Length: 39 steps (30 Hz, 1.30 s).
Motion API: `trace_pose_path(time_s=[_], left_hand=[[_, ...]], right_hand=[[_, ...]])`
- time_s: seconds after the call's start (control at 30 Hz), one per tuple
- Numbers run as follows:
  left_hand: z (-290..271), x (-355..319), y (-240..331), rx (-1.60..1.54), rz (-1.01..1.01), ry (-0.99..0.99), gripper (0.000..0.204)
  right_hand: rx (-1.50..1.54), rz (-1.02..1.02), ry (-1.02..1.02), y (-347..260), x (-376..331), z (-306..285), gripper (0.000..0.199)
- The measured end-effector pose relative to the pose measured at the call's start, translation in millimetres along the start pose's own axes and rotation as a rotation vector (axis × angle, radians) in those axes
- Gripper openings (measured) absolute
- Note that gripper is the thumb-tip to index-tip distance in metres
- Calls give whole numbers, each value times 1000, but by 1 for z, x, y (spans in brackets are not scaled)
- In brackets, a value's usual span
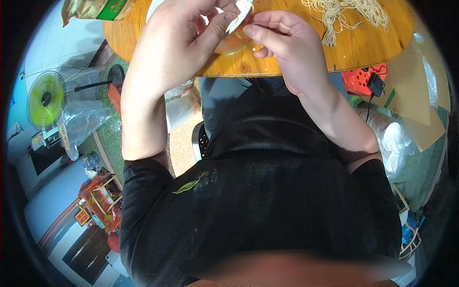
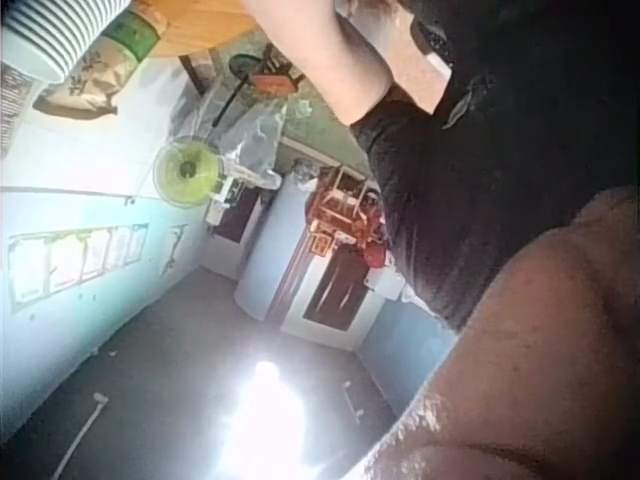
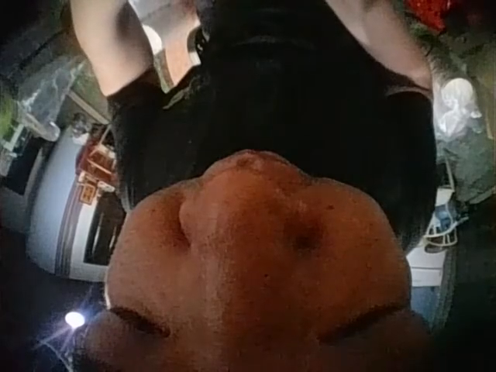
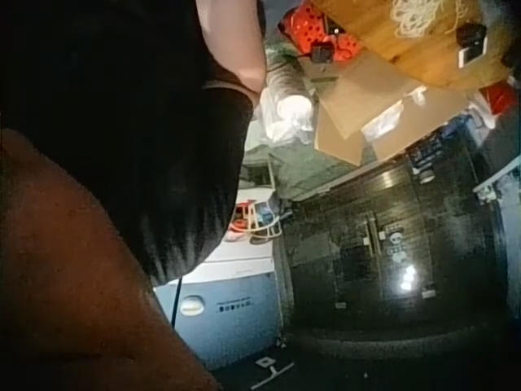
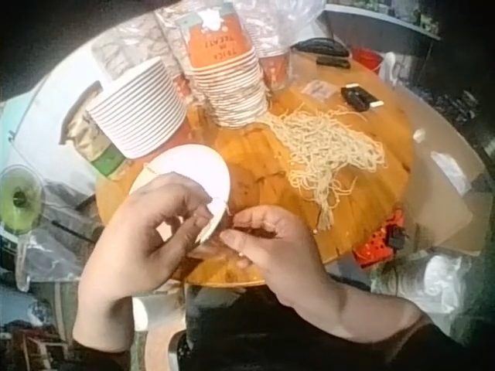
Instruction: Attaching elastic strings to paper Halloween-themed buckets by threading them through pre-punched holes.
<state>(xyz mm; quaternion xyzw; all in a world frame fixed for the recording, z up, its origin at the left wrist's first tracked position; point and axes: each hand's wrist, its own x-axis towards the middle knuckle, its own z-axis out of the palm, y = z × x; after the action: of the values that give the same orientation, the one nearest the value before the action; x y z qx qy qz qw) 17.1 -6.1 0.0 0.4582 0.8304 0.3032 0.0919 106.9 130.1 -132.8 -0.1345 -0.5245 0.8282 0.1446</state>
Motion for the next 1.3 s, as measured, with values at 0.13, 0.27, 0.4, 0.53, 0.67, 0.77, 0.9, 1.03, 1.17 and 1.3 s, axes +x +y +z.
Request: trace_pose_path(time_s=[0.13, 0.27, 0.4, 0.53, 0.67, 0.77, 0.9, 1.03, 1.17, 1.3], left_hand=[[3, 1, 2, -63, -42, 17, 7], [45, 20, -67, -801, 792, 253, 8], [4, 1, 3, -19, -55, 28, 9], [3, -2, 1, -41, -34, 21, 10], [3, -2, 3, -17, -9, 45, 12], [8, -3, 5, -17, 22, 149, 13], [44, 24, -43, -863, 905, 503, 13], [6, -6, 9, 194, 147, 139, 9], [6, -7, 6, -101, -45, 108, 3], [9, -8, 6, -131, -46, 109, 3]], right_hand=[[-26, 28, -24, 9, 8, -10, 23], [65, 39, -23, 5, 4, 4, 23], [164, 119, 6, 4, 8, -3, 28], [117, 142, -82, 6, 13, -10, 26], [115, -27, -131, -9, 12, -16, 19], [176, -132, -206, -30, 10, -14, 12], [-100, -70, -138, -66, 10, 7, 11], [-298, 57, -198, -80, 11, 8, 11], [-345, 171, -196, -89, 7, 15, 10], [-398, 209, -192, -90, 5, 18, 11]])
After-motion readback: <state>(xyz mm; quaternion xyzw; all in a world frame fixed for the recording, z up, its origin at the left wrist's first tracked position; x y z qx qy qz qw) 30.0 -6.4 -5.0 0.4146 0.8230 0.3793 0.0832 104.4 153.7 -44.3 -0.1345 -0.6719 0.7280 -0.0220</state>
